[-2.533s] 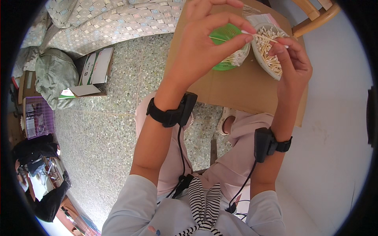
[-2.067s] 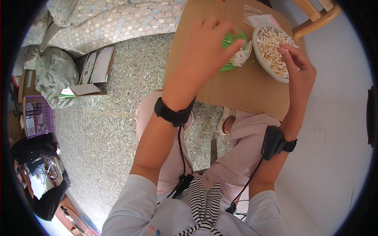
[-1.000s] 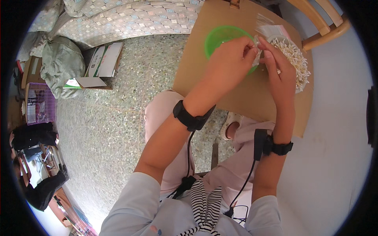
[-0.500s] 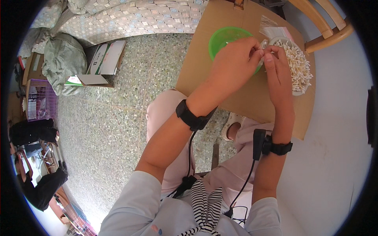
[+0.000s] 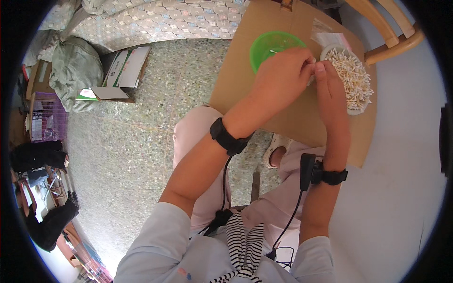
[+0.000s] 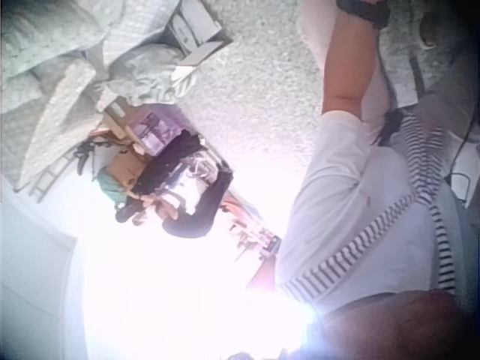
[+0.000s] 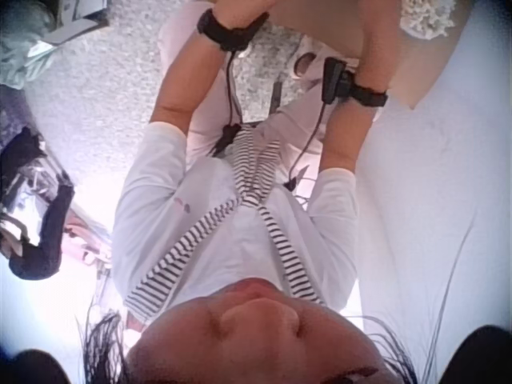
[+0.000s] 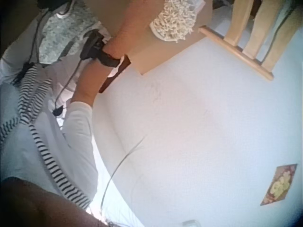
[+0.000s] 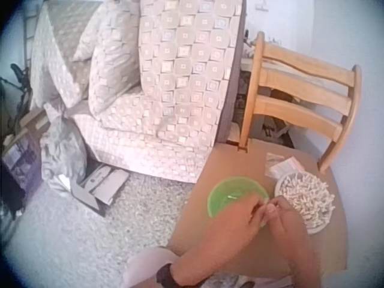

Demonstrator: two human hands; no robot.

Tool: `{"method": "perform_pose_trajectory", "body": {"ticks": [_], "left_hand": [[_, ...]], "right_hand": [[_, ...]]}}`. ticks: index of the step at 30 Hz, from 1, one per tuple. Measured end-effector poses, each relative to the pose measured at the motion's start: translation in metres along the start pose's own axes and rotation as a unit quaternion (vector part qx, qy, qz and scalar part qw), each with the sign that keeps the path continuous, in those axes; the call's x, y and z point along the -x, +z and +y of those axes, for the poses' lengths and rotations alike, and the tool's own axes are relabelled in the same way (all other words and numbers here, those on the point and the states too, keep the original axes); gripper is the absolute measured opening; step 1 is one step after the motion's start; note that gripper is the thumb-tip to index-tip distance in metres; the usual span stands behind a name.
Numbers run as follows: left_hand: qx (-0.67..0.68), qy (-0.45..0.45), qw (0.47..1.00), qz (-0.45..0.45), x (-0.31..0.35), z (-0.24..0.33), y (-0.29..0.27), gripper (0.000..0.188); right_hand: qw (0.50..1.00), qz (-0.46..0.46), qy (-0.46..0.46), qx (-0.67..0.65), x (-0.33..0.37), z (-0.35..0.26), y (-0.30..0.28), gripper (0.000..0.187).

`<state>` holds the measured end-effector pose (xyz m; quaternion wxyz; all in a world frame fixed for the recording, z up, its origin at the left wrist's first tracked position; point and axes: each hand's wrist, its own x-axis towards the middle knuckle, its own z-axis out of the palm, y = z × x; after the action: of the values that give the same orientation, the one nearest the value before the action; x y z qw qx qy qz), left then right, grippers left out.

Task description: The recorder is sorting or counting cotton swabs and placing them into a small plastic bag.

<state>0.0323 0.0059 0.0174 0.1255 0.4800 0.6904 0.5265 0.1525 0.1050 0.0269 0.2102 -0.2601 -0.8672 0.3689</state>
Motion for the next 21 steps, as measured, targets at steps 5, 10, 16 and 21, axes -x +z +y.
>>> {"method": "perform_pose_trajectory", "body": {"ticks": [5, 10, 16, 21], "left_hand": [[-0.005, 0.003, 1.0, 0.011, 0.001, 0.0, -0.001, 0.019], [0.006, 0.002, 1.0, 0.018, -0.001, 0.001, -0.002, 0.018], [-0.006, -0.009, 1.0, 0.019, 0.0, -0.005, -0.001, 0.017], [-0.001, -0.021, 0.999, 0.024, -0.001, -0.008, -0.001, 0.017]], "right_hand": [[0.998, 0.04, -0.048, 0.009, 0.001, -0.011, 0.002, 0.046], [0.993, 0.068, -0.101, 0.009, -0.001, -0.005, 0.0, 0.044], [0.999, 0.039, 0.0, -0.025, 0.003, -0.004, 0.001, 0.044], [0.994, 0.047, -0.051, -0.079, 0.001, 0.005, 0.004, 0.047]]}}
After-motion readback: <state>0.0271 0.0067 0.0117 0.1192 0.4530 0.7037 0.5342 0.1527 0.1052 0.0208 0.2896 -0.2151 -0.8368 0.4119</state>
